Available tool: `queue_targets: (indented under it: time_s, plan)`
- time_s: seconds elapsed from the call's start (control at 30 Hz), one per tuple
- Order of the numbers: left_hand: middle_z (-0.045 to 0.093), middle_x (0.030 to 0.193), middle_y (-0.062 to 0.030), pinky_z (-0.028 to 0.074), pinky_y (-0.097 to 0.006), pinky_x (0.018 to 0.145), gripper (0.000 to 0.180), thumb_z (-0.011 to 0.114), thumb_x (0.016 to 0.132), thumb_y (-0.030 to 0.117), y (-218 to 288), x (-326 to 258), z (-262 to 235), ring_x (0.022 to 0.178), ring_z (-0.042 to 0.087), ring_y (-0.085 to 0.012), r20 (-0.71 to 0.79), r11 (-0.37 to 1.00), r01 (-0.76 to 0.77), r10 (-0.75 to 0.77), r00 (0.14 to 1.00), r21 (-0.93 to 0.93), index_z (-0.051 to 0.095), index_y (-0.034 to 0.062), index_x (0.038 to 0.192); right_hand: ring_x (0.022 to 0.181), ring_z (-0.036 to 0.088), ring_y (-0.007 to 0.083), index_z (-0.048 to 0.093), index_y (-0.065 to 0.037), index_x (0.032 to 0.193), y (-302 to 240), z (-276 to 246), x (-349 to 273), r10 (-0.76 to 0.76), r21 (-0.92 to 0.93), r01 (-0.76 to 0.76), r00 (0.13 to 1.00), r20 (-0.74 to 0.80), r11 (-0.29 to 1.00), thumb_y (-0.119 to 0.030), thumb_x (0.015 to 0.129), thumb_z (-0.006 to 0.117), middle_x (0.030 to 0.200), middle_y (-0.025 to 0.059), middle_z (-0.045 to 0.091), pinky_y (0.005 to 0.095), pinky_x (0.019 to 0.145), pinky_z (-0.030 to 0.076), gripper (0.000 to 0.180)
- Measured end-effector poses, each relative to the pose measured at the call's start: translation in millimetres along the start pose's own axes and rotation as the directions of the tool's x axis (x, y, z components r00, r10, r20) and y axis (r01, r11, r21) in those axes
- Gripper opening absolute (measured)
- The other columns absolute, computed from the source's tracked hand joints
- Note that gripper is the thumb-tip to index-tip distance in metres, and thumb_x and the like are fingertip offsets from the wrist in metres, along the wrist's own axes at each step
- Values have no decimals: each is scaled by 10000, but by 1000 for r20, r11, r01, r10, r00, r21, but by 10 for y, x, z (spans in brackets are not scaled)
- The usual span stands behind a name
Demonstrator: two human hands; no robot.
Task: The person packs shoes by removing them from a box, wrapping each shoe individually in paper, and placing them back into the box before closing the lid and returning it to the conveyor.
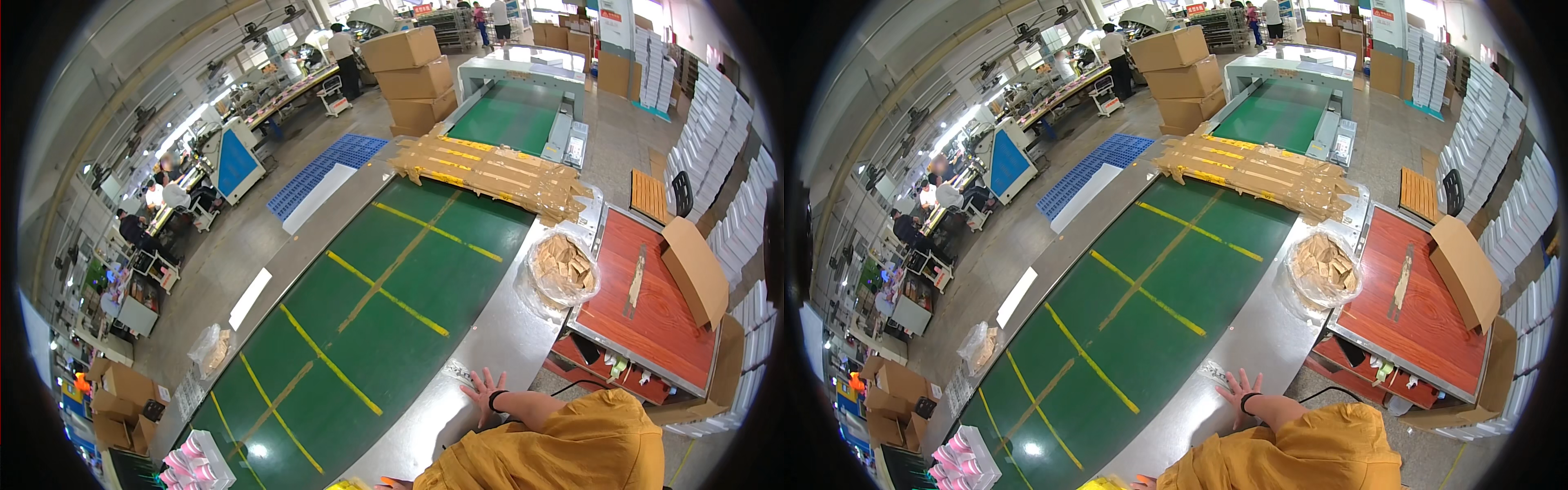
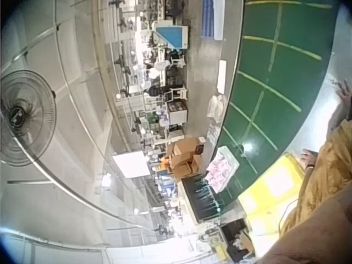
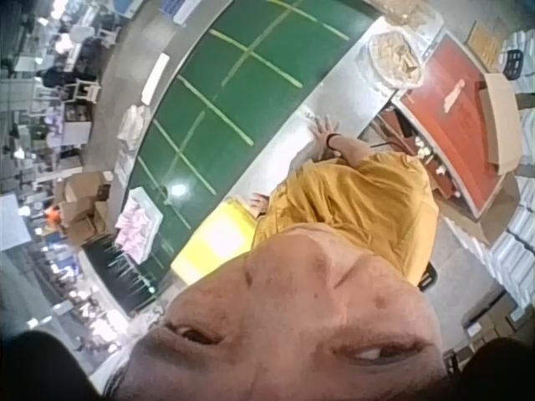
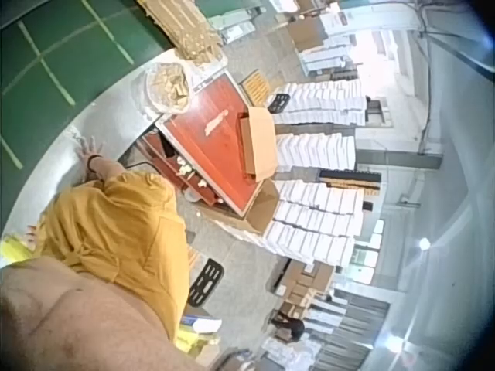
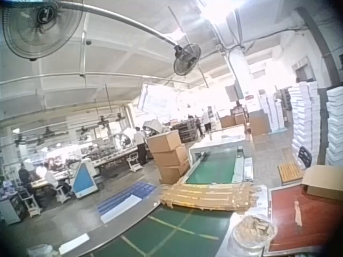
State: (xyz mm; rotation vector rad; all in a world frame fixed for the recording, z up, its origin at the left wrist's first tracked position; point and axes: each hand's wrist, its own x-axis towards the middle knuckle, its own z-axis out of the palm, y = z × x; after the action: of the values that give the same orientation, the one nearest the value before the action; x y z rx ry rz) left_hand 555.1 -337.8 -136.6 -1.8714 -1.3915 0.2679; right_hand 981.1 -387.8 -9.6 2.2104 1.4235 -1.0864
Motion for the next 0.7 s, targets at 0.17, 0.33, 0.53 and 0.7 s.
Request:
queue_targets:
  time_s: [0.17, 0.33, 0.53, 0.7]
  plan:
    - [438, 1403, -300, 325, -663, 1025, 583, 350, 967, 348, 19, -124, 181, 1251, 421, -512, -202, 991, 59, -33, 979, 121, 325, 77, 1482, 1461, -160, 416, -50, -381, 1541, -39, -49, -36, -13, -8, 13, 1000, -10, 1000, -625, 585, 827, 1619, 58, -165, 792, 1036, 11, 1321]
    - [415, 1421, -302, 320, -661, 1034, 571, 348, 968, 331, -82, 319, -767, 1265, 406, -517, 261, 978, 53, 1, 965, -199, 327, 77, 1479, 1461, -161, 414, -58, -383, 1540, 70, -21, -21, 22, -4, -22, 1000, 13, 1000, -631, 585, 825, 1619, 57, -164, 791, 1037, 12, 1324]
    - [386, 1437, -298, 331, -646, 1034, 535, 356, 970, 316, -295, 391, -1049, 1248, 415, -512, 716, 897, 177, 190, 672, -405, 348, 118, 1466, 1460, -168, 412, -77, -385, 1536, -25, -8, 56, -7, -29, 7, 1000, -2, 1000, -638, 579, 826, 1616, 56, -175, 792, 1037, 16, 1340]
    - [505, 1337, -276, 443, -607, 949, 433, 379, 974, 288, -12, 116, -460, 1111, 540, -470, 428, 957, 105, 21, 904, -269, 476, 176, 1381, 1459, -173, 411, -83, -385, 1535, -11, -6, 33, -1, -19, 1, 1000, -5, 1000, -638, 577, 827, 1616, 56, -178, 792, 1036, 16, 1345]
